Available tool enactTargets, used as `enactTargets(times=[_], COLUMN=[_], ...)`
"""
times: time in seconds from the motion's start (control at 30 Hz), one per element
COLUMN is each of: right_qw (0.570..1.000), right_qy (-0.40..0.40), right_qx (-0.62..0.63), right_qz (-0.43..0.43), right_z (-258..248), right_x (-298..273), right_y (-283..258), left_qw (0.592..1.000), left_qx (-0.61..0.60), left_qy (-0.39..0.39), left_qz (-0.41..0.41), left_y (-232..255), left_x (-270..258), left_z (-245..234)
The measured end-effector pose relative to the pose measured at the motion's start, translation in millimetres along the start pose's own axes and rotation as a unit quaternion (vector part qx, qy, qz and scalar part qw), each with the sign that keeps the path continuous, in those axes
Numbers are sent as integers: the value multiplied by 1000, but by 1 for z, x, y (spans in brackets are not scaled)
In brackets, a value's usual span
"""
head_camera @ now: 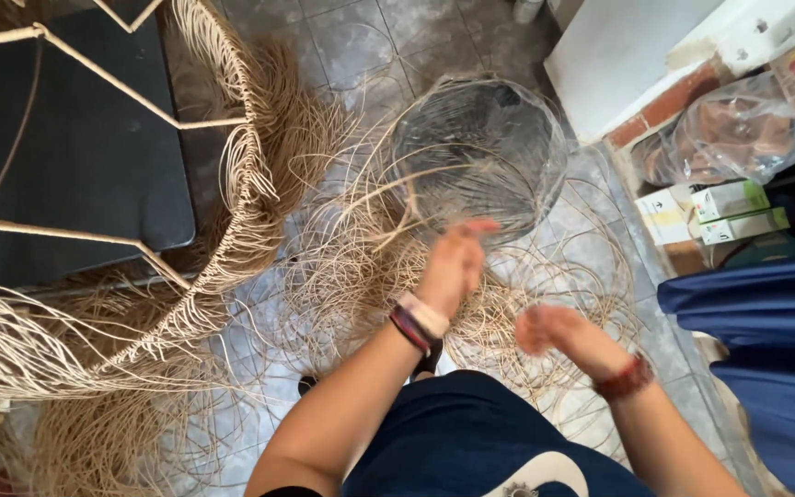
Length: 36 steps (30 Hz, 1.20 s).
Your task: Weaving natural fiber strands onto a metal lampshade frame
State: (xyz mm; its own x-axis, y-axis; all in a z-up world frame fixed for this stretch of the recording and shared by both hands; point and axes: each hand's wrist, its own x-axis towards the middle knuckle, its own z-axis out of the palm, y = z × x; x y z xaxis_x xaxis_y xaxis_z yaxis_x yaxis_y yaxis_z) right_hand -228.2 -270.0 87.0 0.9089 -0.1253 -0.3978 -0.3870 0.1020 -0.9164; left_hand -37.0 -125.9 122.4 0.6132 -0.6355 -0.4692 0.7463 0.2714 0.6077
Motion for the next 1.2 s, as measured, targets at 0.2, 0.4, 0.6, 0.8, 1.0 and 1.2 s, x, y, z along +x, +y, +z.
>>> enactTargets(times=[0.2, 0.4, 0.6, 0.8, 1.0, 1.2], right_qw=[928, 927, 986, 969, 929, 933], right_qy=[-57, 129, 142, 173, 188, 171], right_qx=[352, 339, 76, 177, 319, 315], right_qz=[107, 93, -31, -15, 16, 14], right_z=[-11, -14, 20, 11, 10, 15], right_x=[139, 204, 118, 105, 102, 74], right_y=[-5, 46, -18, -11, -5, -26], left_qw=[805, 794, 746, 603, 687, 832], left_qx=[480, 547, 648, 764, 659, 470], left_qy=[-328, -244, -60, 37, -6, -90], left_qz=[118, 105, 140, 227, 307, 282], left_y=[-12, -24, 11, -48, -44, 2], left_x=[-45, -34, 14, 81, 67, 59], left_z=[-27, -72, -21, -74, -89, -52])
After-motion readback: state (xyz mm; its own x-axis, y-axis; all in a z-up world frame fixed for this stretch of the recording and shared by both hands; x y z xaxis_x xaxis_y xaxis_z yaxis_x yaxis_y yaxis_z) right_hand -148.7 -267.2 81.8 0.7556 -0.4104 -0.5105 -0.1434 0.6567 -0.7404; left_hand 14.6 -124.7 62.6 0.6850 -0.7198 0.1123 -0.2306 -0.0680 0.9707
